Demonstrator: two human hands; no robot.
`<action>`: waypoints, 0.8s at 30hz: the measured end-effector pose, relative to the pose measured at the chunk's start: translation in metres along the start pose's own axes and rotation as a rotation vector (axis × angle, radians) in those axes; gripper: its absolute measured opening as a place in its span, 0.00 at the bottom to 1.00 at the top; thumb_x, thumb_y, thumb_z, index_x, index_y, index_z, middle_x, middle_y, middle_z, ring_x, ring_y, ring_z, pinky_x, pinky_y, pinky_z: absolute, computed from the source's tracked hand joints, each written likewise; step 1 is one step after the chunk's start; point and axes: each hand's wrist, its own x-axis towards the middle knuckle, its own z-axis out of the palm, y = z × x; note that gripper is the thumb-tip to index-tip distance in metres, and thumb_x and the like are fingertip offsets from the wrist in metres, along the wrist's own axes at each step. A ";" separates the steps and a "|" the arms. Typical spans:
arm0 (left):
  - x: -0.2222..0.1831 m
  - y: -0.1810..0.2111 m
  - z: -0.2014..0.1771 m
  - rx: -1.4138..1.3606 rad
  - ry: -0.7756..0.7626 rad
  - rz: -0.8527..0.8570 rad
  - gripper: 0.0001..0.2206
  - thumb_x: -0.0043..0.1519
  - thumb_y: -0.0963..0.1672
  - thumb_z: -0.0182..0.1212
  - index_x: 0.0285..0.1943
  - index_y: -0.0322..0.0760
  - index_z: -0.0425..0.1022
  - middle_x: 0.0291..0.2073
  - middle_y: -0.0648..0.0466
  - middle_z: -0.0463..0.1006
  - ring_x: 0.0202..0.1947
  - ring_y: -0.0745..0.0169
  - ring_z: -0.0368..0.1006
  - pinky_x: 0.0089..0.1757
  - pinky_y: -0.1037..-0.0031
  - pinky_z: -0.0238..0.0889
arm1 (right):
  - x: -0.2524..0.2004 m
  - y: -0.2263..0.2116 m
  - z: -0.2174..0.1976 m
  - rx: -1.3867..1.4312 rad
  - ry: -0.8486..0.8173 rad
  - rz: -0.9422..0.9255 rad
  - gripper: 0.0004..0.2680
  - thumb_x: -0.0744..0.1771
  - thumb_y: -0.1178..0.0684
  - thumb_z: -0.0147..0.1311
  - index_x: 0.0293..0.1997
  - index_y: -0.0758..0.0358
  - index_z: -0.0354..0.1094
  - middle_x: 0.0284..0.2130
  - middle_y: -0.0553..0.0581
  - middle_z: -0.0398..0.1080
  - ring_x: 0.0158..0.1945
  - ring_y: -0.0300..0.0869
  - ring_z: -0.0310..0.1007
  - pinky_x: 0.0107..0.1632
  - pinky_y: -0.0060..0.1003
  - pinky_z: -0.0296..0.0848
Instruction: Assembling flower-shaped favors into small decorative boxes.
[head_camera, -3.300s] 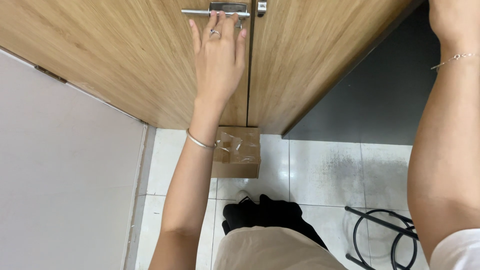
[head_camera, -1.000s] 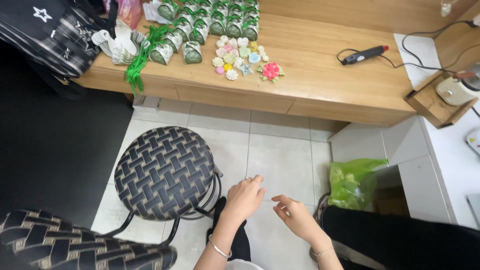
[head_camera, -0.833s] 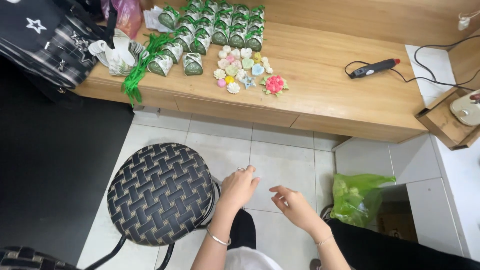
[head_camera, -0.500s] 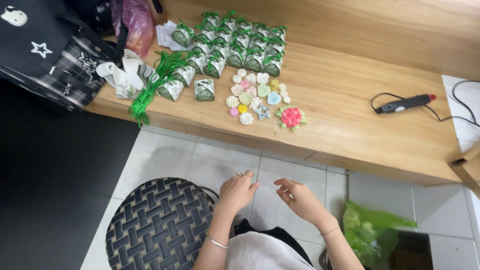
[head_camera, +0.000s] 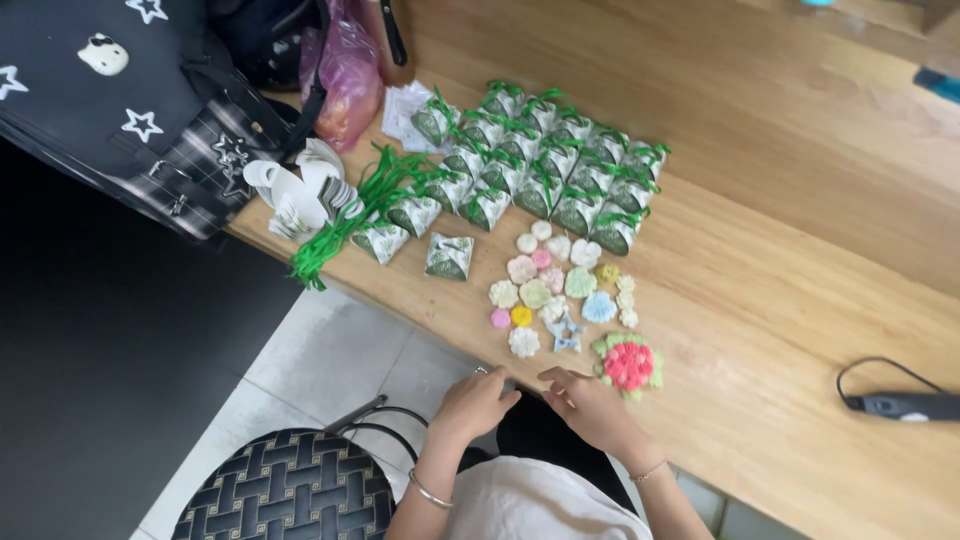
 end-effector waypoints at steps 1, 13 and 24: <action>0.007 0.008 -0.007 -0.021 0.002 0.004 0.18 0.64 0.50 0.59 0.58 0.38 0.72 0.48 0.41 0.80 0.51 0.39 0.74 0.49 0.54 0.68 | 0.010 0.006 -0.005 -0.048 -0.048 0.056 0.10 0.67 0.54 0.54 0.52 0.61 0.71 0.35 0.63 0.79 0.37 0.52 0.80 0.41 0.43 0.76; 0.058 -0.030 -0.053 -0.074 0.134 -0.210 0.17 0.65 0.50 0.56 0.56 0.36 0.69 0.47 0.38 0.79 0.51 0.38 0.75 0.48 0.53 0.68 | 0.122 0.035 -0.046 -0.139 -0.226 -0.085 0.12 0.67 0.48 0.54 0.54 0.58 0.70 0.37 0.64 0.78 0.40 0.55 0.78 0.43 0.48 0.74; 0.133 -0.063 -0.131 0.221 0.050 -0.187 0.18 0.64 0.53 0.57 0.52 0.36 0.72 0.42 0.42 0.81 0.46 0.40 0.77 0.47 0.52 0.69 | 0.156 0.042 -0.031 -0.084 -0.189 0.095 0.12 0.67 0.48 0.55 0.55 0.56 0.70 0.39 0.63 0.79 0.43 0.54 0.78 0.47 0.48 0.72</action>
